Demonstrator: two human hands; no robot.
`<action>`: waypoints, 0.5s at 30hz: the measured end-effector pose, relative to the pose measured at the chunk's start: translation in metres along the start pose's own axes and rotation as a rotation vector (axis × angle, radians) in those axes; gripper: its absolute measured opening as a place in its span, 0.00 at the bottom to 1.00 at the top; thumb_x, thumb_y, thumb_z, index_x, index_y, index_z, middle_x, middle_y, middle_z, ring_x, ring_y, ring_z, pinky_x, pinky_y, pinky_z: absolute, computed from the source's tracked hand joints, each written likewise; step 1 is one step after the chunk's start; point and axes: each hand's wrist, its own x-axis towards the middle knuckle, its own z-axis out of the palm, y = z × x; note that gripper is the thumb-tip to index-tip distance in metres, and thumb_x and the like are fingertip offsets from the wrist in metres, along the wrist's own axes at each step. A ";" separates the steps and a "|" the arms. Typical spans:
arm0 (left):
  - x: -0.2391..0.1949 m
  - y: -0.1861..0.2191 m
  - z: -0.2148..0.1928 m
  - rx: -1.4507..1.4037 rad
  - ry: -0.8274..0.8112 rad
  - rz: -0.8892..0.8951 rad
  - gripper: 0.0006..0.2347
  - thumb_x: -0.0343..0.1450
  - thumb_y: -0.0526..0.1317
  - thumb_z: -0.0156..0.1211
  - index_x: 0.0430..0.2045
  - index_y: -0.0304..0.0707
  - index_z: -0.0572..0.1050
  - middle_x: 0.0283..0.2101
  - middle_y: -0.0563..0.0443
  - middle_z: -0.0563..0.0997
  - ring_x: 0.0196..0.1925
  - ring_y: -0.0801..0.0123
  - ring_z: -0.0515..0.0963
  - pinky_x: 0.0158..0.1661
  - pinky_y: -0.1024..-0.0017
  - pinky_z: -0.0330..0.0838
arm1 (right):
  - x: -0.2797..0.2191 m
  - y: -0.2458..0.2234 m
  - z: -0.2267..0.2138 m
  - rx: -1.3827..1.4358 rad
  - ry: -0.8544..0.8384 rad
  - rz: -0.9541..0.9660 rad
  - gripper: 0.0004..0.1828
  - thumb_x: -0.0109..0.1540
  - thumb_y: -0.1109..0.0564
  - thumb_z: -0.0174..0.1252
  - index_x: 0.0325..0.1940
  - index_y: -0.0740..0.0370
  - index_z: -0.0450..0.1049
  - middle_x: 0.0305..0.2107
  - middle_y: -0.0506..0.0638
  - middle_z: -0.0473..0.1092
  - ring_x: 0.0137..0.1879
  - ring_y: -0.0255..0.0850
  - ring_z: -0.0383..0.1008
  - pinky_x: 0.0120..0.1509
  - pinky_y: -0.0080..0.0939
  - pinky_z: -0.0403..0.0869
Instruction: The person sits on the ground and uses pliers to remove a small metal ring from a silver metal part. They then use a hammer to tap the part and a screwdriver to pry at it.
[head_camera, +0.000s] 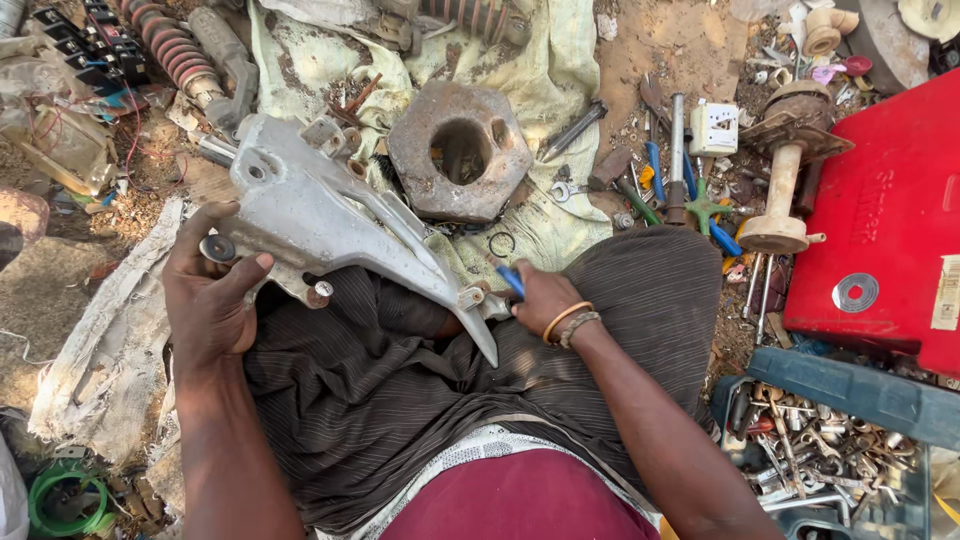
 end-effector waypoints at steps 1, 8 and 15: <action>0.002 0.000 0.002 -0.035 -0.014 0.009 0.24 0.68 0.20 0.66 0.60 0.31 0.73 0.48 0.49 0.81 0.48 0.72 0.82 0.52 0.74 0.79 | 0.001 -0.002 0.001 -0.166 -0.014 -0.074 0.29 0.58 0.55 0.71 0.59 0.61 0.67 0.31 0.54 0.73 0.38 0.50 0.75 0.47 0.53 0.74; 0.033 0.015 0.006 0.003 0.164 -0.077 0.21 0.67 0.23 0.54 0.57 0.33 0.73 0.49 0.46 0.81 0.48 0.64 0.84 0.49 0.65 0.84 | -0.005 0.005 -0.015 0.278 -0.056 -0.113 0.31 0.56 0.55 0.70 0.60 0.58 0.69 0.34 0.49 0.74 0.35 0.43 0.76 0.40 0.47 0.77; 0.106 0.038 -0.011 0.093 0.262 -0.382 0.19 0.73 0.47 0.48 0.54 0.33 0.69 0.44 0.32 0.79 0.38 0.49 0.83 0.41 0.54 0.84 | -0.058 0.007 -0.074 1.128 0.057 -0.499 0.27 0.62 0.49 0.66 0.60 0.68 0.70 0.29 0.50 0.71 0.29 0.38 0.75 0.27 0.37 0.77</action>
